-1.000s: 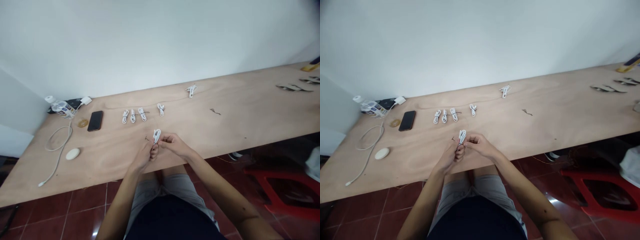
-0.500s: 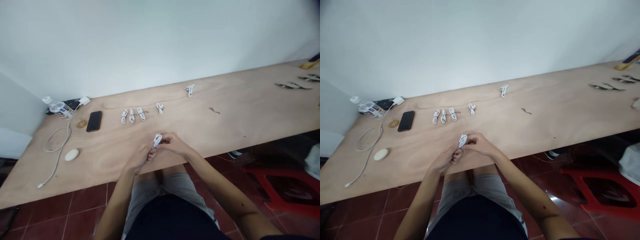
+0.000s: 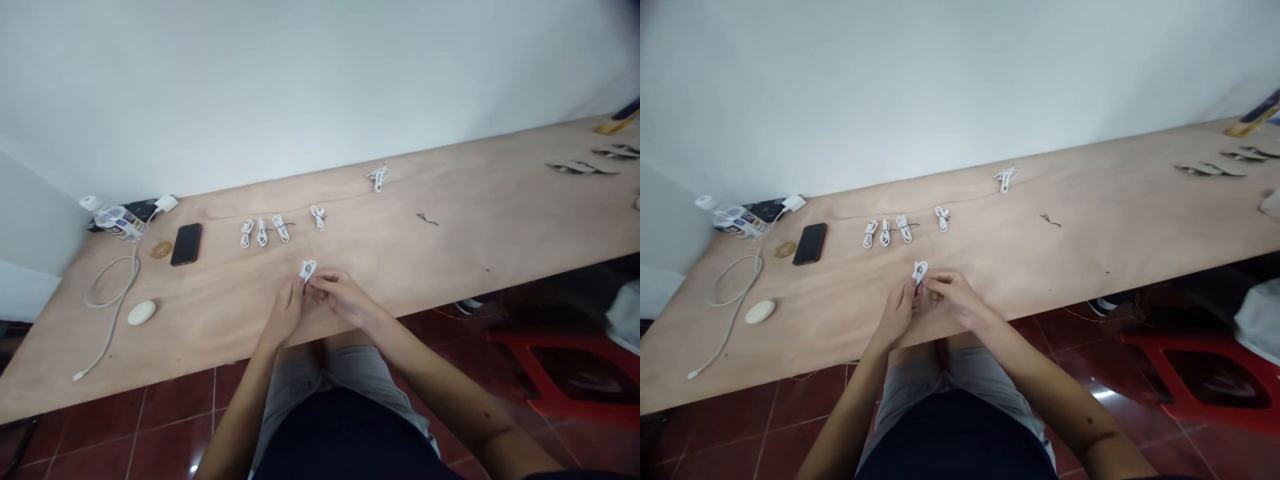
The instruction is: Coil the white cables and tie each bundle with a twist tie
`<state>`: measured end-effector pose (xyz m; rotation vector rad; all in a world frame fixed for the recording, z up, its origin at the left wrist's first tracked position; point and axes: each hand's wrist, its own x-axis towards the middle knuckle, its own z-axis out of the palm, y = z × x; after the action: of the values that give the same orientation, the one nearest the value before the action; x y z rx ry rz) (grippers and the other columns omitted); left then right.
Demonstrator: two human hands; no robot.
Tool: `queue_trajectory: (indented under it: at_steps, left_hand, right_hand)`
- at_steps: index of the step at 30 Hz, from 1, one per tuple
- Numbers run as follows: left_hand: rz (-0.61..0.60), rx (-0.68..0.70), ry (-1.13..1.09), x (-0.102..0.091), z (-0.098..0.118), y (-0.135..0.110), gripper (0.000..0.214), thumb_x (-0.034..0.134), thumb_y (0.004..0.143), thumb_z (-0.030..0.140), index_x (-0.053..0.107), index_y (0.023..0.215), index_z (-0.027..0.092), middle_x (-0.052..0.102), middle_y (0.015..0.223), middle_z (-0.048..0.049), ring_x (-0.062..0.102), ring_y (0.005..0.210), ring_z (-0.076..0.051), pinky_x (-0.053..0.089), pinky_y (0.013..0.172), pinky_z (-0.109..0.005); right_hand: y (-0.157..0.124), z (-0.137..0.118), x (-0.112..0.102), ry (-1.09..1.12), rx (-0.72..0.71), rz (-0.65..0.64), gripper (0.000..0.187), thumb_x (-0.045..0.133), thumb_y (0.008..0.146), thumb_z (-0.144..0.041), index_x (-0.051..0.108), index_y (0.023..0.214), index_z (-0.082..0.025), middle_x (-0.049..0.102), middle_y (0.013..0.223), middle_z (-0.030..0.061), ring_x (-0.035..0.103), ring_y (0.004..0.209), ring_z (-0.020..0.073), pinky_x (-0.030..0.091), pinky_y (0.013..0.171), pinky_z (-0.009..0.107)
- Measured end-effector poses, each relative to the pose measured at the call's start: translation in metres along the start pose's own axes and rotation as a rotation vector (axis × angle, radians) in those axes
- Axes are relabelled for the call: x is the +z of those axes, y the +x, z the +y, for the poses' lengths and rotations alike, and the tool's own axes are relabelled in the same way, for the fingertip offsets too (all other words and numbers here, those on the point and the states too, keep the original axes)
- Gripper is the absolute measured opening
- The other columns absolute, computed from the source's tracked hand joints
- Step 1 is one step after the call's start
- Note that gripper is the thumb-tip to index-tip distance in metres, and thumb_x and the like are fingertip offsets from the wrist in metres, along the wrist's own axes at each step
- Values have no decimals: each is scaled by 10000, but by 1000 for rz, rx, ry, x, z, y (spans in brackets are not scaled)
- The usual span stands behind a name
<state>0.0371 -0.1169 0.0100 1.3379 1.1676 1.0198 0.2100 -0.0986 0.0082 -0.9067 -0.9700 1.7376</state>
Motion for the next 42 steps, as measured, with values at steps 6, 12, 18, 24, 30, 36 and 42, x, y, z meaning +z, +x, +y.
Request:
queue_trajectory:
  at_steps: [6,12,18,24,30,36,42]
  left_hand:
    - [-119,-109,-472,10,3,2,499,597,1010,651,610,856,177,493,732,7,439,668,-132,405,650,-269]
    - [76,-50,-232,15,1,1,486,706,948,633,753,950,149,701,894,-65,596,810,-171,481,752,-280]
    - [0,-114,-275,1,14,1,428,798,896,564,752,908,139,619,731,-18,508,616,-116,400,545,-231]
    - [49,-16,-212,1,12,0,393,774,928,538,736,937,147,668,785,-33,582,686,-149,471,622,-255]
    - [285,381,299,-8,19,-4,187,692,1018,376,766,1052,208,746,1021,-87,683,956,-223,539,884,-334]
    - [165,753,614,-23,1,-1,219,647,1026,195,766,1204,241,782,1123,-119,711,1066,-256,552,955,-403]
    - [73,669,511,-18,-2,-9,173,694,1011,245,795,1150,256,797,1139,-112,722,1107,-270,551,994,-441]
  right_hand:
    - [-4,-1,3,135,-55,-63,247,865,874,-421,788,928,-193,762,843,45,673,714,174,534,736,337]
    - [2,4,-1,-281,-412,128,241,784,942,-438,806,861,-212,766,841,45,706,811,210,567,799,353]
    - [-5,1,-11,-573,-636,108,180,682,1024,-340,835,1046,-249,805,1057,91,737,1019,256,587,924,425]
    - [-6,-10,-23,-787,-754,-63,227,655,1034,-361,818,1175,-289,784,1123,115,707,1069,294,560,972,512]
    - [-20,-11,-4,-146,-224,300,344,789,917,-540,790,954,-198,529,619,-16,425,554,140,365,526,304]
    - [-26,-20,14,235,206,119,401,944,750,-496,769,879,-159,547,703,-20,376,591,90,241,503,258]
    - [-16,-13,16,187,144,126,383,981,700,-472,753,777,-174,551,688,-20,412,625,107,313,554,269]
